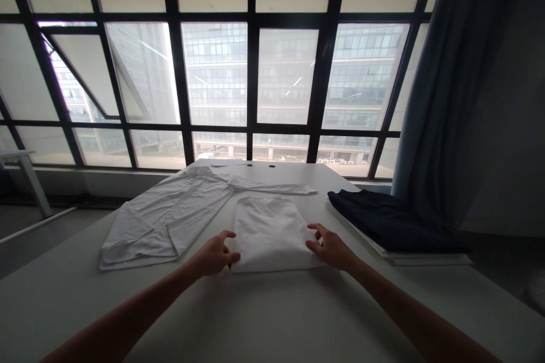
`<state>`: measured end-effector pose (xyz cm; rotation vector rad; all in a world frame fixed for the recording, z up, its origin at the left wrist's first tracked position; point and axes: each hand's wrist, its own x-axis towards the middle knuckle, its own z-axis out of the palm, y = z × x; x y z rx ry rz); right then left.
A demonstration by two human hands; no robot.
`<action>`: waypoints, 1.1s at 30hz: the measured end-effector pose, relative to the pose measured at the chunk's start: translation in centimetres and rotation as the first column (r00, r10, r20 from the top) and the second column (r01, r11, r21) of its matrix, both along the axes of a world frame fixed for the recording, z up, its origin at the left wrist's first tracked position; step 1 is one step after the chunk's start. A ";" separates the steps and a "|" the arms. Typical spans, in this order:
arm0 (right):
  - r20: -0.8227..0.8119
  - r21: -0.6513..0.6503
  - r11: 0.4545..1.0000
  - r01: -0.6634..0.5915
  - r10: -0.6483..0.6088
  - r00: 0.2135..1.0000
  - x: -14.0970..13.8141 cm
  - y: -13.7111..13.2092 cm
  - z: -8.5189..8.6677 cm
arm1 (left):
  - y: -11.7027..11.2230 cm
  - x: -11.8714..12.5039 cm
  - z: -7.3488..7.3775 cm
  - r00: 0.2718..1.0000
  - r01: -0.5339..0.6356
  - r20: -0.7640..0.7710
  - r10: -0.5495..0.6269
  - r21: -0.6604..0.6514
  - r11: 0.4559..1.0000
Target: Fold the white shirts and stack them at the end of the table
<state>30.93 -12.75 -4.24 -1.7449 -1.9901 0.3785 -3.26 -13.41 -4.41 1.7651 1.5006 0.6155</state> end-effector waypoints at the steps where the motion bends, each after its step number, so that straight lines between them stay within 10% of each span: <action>1: 0.025 -0.001 1.000 -0.007 0.007 1.000 -0.2 -0.2 -0.1 | -0.1 0.1 0.0 0.999 0.013 -0.043 -0.012 0.025 1.000; 7: 0.436 0.179 0.984 -0.002 -0.077 0.897 -3.1 -1.4 0.5 | -1.6 1.4 1.4 0.904 0.152 -0.426 -0.028 0.260 0.953; 14: 0.428 0.222 0.905 -0.363 0.244 0.870 -6.8 -1.5 -0.7 | -0.8 7.7 -0.1 0.816 0.515 -0.540 -0.208 0.515 0.685; 20: 0.369 -0.066 0.944 -0.324 0.324 0.871 -6.2 -0.6 -2.2 | 1.1 9.1 -3.1 0.769 0.546 -0.575 -0.278 0.365 0.754; 33: 0.340 -0.200 0.980 0.020 0.050 0.939 -1.8 0.7 -2.7 | 1.1 3.4 -2.0 0.726 0.451 -0.643 -0.245 0.176 0.875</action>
